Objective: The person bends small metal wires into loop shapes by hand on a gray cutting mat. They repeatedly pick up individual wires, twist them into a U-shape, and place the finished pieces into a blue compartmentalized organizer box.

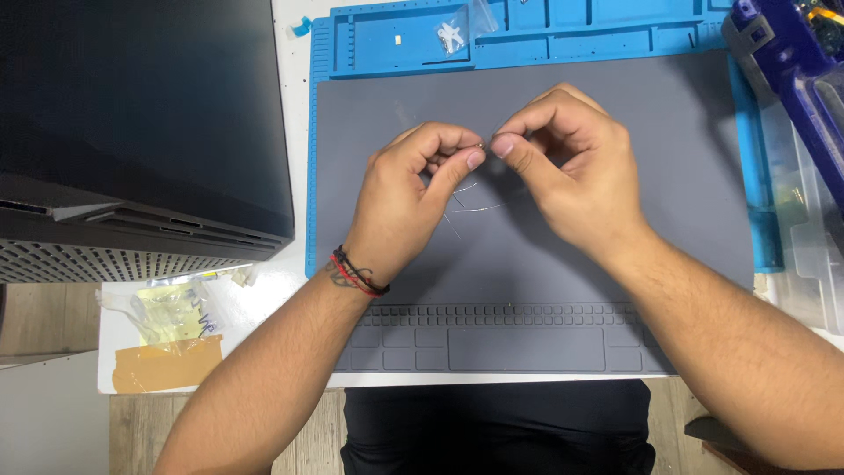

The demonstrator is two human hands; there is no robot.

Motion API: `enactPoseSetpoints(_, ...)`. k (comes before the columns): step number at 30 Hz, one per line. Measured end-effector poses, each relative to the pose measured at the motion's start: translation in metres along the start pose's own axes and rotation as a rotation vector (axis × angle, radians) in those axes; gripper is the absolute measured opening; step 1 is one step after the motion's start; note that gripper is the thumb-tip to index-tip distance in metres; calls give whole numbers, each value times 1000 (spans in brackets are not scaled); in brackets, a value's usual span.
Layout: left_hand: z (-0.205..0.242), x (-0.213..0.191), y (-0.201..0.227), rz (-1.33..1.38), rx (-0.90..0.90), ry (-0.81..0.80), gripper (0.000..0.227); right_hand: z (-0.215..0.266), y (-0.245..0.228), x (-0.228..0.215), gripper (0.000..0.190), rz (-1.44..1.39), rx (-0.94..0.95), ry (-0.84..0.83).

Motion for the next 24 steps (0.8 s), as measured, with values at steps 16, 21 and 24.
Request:
enactPoseSetpoints(16,-2,-1,-1,147,-148,-14,9,-1,12,14,12,-607,384,-75)
enactPoseSetpoints(21,-6,-11,-11,-9,22,6,8,-3,10,8,26,-378,339,-102)
enactPoseSetpoints(24,-8,-17,-17,-62,25,115,9,-3,-1,-4,12,176,53,-184)
Point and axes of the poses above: each hand's wrist, its own z-axis away from the middle knuckle, its own x-axis out of the palm, y = z × x, the point moved 1 cm from there along -z, towards the middle knuckle, and after that the axes turned 12 degrees about x, right-handed, at the moved point
